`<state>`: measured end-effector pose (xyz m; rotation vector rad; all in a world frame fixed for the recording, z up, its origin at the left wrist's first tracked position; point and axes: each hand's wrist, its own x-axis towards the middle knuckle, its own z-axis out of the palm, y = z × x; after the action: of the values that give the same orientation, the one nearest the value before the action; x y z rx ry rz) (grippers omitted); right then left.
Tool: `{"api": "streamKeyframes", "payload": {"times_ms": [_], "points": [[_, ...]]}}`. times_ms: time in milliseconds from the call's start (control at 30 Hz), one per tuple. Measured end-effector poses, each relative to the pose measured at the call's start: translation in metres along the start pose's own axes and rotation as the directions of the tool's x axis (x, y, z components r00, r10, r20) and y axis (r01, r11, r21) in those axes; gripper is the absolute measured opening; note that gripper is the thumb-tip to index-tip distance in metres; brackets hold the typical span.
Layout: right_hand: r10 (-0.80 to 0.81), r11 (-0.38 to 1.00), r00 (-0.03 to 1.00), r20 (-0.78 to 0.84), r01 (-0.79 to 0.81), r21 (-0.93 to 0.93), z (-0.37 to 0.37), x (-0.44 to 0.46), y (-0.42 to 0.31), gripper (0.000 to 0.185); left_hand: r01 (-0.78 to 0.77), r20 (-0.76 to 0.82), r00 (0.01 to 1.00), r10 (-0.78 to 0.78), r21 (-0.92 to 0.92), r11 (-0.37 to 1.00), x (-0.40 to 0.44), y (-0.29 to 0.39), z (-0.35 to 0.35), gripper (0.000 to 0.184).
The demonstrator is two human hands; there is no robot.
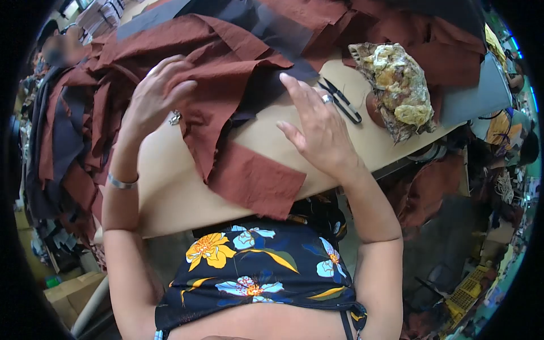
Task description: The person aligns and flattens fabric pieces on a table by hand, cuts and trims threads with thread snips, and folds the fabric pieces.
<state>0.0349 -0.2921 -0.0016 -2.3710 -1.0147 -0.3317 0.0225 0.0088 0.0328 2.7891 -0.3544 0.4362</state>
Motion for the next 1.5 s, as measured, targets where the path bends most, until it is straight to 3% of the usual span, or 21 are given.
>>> {"api": "streamKeyframes", "payload": {"times_ms": [133,267,400,433,500,600,667,733,767,833,900,1000,1033,1100,1167,1233,1267,1333,1367,1433,1500], "points": [[0.235,0.920,0.948,0.214,-0.288,0.266,0.000,0.005,-0.024,0.065,-0.004,0.106,0.994,-0.009,0.114,0.993,0.020,0.042,0.039,0.067],[-0.050,0.996,0.995,0.083,0.043,0.078,0.026,-0.010,-0.038,0.067,-0.067,0.085,0.994,0.063,0.041,0.997,0.032,0.029,0.080,0.023],[0.083,0.975,0.988,0.128,-0.107,0.194,0.022,-0.014,-0.048,0.062,-0.033,-0.393,0.903,-0.173,-0.467,0.884,0.037,0.019,0.055,0.009],[0.167,0.897,0.971,0.174,-0.223,0.381,0.020,-0.012,-0.048,0.057,-0.052,-0.458,0.853,-0.252,-0.553,0.831,0.037,0.012,0.045,0.018],[0.285,0.606,0.908,0.309,-0.420,0.676,0.017,-0.002,-0.043,0.047,-0.112,-0.299,0.801,-0.519,-0.926,0.360,0.022,0.021,0.015,0.027],[0.251,0.452,0.891,0.378,-0.453,0.768,0.030,0.014,-0.033,0.038,-0.275,-0.525,0.775,-0.351,-0.781,0.560,0.000,-0.006,-0.001,0.025],[0.254,0.578,0.887,0.385,-0.459,0.675,0.040,0.027,-0.039,0.035,-0.286,-0.651,0.723,-0.231,-0.587,0.758,-0.016,-0.026,0.003,0.029],[0.306,0.636,0.847,0.435,-0.522,0.569,0.041,0.046,-0.063,0.032,-0.231,-0.543,0.775,-0.323,-0.720,0.654,-0.026,-0.018,-0.010,0.035],[0.257,0.777,0.894,0.367,-0.417,0.472,0.052,0.053,-0.067,0.031,-0.148,-0.338,0.836,-0.433,-0.898,0.415,-0.036,-0.008,-0.026,0.038],[0.121,0.960,0.958,0.260,-0.180,0.214,0.075,0.063,-0.066,0.030,-0.099,-0.202,0.854,-0.479,-0.968,0.232,-0.042,-0.006,-0.029,0.039],[0.008,0.991,0.949,0.317,-0.049,0.123,0.076,0.075,-0.050,0.030,-0.200,-0.395,0.799,-0.453,-0.885,0.420,-0.045,-0.021,-0.010,0.035],[-0.060,0.995,0.945,0.323,0.080,-0.051,0.060,0.100,-0.022,0.032,-0.064,-0.098,0.826,-0.555,-0.995,0.082,-0.070,-0.041,-0.023,0.029],[-0.027,0.998,0.969,0.246,0.038,-0.040,0.059,0.098,-0.017,0.031,-0.036,-0.099,0.681,-0.725,-0.994,0.103,-0.076,-0.057,-0.016,0.027],[-0.051,0.996,0.986,0.157,0.061,-0.064,0.062,0.098,-0.011,0.029,0.025,-0.054,0.671,-0.740,-0.995,0.095,-0.118,-0.108,-0.002,0.026],[-0.170,0.973,0.976,0.138,0.188,-0.135,0.069,0.103,-0.006,0.029,0.093,-0.371,0.552,-0.747,-0.863,0.497,-0.130,-0.107,-0.004,0.024],[-0.094,0.994,0.988,0.125,0.099,-0.035,0.084,0.097,-0.005,0.029,0.118,-0.805,0.459,-0.376,-0.364,0.924,-0.116,-0.063,-0.022,0.023],[-0.055,0.998,0.990,0.126,0.054,0.014,0.092,0.093,-0.004,0.029,0.011,-0.756,0.633,-0.167,-0.207,0.978,-0.113,-0.045,-0.027,0.023],[-0.327,0.941,0.937,-0.124,0.311,-0.132,0.105,0.095,0.008,0.031,-0.284,-0.494,0.827,0.269,0.046,0.958,-0.104,-0.011,-0.030,0.023],[-0.459,0.883,0.858,-0.232,0.411,-0.227,0.108,0.099,0.014,0.032,-0.343,-0.334,0.880,0.338,0.047,0.938,-0.090,0.011,-0.022,0.024],[-0.393,0.890,0.911,-0.123,0.344,-0.300,0.104,0.114,0.020,0.036,-0.358,-0.061,0.932,0.358,0.010,0.934,-0.062,0.034,0.004,0.030],[-0.141,0.975,0.989,-0.042,0.131,-0.178,0.082,0.104,0.010,0.032,-0.270,0.091,0.960,0.266,0.037,0.962,-0.051,0.029,0.033,0.038]]}}
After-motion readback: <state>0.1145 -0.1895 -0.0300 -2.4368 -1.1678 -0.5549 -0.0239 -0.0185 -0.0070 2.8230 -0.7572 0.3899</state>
